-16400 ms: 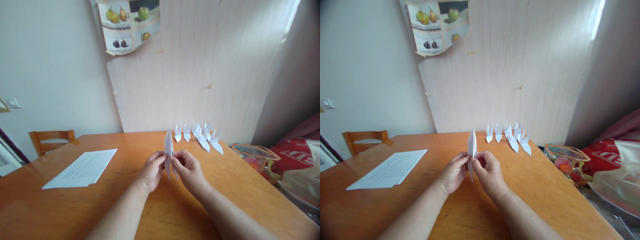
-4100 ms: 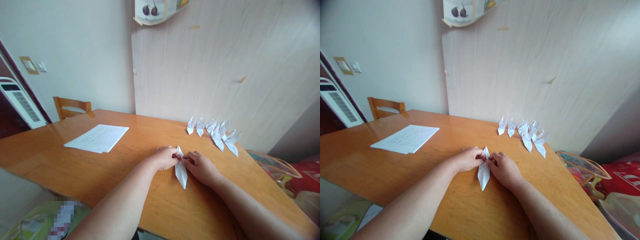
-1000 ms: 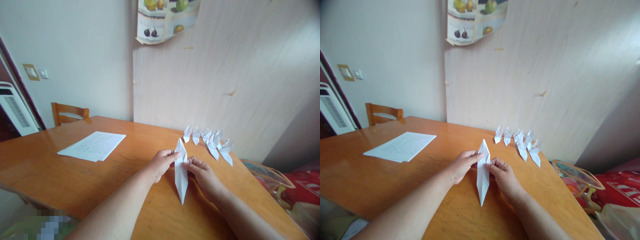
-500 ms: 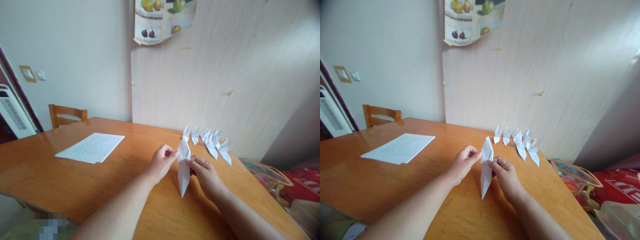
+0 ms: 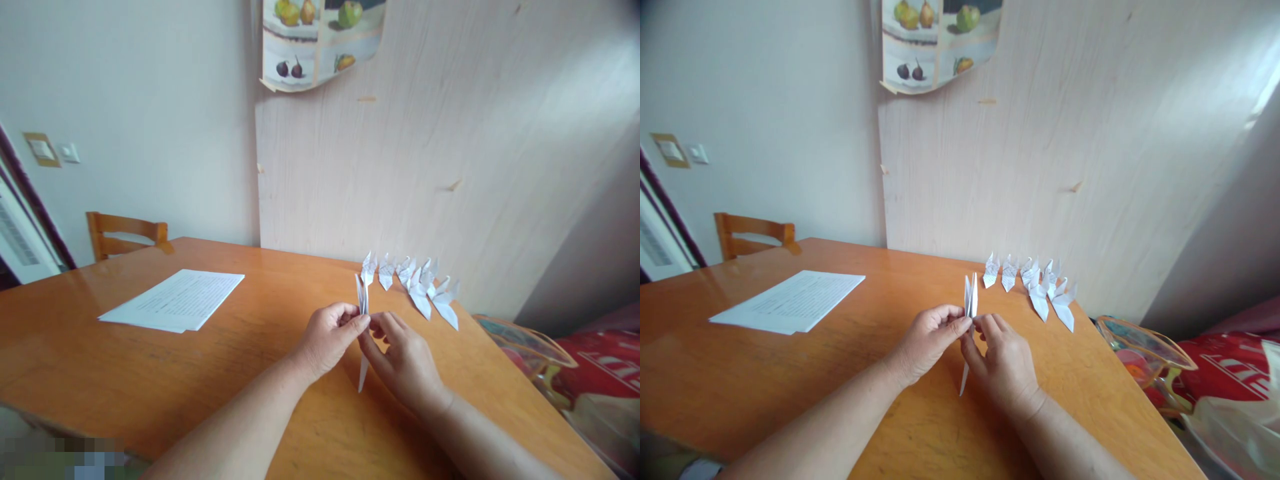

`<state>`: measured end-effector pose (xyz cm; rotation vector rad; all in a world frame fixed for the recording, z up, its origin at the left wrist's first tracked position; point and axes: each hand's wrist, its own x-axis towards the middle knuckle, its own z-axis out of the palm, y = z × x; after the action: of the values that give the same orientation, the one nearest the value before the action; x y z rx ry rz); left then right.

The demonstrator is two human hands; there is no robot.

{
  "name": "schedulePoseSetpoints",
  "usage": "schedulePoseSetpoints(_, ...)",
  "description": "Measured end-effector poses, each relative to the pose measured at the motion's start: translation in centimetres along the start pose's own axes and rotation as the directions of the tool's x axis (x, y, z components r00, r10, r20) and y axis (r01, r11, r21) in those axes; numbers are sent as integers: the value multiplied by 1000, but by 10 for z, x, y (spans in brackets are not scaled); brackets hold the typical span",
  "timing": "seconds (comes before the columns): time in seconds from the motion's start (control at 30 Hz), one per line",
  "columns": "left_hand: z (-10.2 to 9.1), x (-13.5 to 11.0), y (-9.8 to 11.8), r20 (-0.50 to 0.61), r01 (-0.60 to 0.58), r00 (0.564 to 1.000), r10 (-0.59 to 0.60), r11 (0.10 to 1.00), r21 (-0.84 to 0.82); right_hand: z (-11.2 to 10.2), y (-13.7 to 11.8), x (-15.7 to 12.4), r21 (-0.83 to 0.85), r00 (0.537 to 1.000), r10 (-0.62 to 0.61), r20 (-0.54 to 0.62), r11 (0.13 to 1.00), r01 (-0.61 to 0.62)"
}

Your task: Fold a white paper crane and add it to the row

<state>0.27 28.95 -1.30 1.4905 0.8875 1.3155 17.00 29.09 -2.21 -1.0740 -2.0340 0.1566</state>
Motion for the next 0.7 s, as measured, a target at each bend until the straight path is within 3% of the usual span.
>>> schedulePoseSetpoints(0.1,-2,1,2,-83,41,996,-42,999,-15,-4,-6,-1,-57,995,-93,33,994,95)
schedulePoseSetpoints(0.27,-6,3,2,-186,118,974,-126,991,-55,-3,-2,-2,104,995,-97,25,990,93)
schedulePoseSetpoints(0.4,-5,3,2,-180,184,963,-199,978,-96,5,7,2,335,991,129,-43,936,-107)
schedulePoseSetpoints(0.5,-2,2,3,-148,226,960,-239,969,-100,10,10,6,555,944,324,69,774,-306)
schedulePoseSetpoints(0.6,-1,1,3,-129,300,944,-304,953,-49,14,13,7,663,901,386,201,623,-415)
schedulePoseSetpoints(0.7,-3,0,-1,-164,369,923,-347,920,131,18,19,5,637,877,392,277,609,-473)
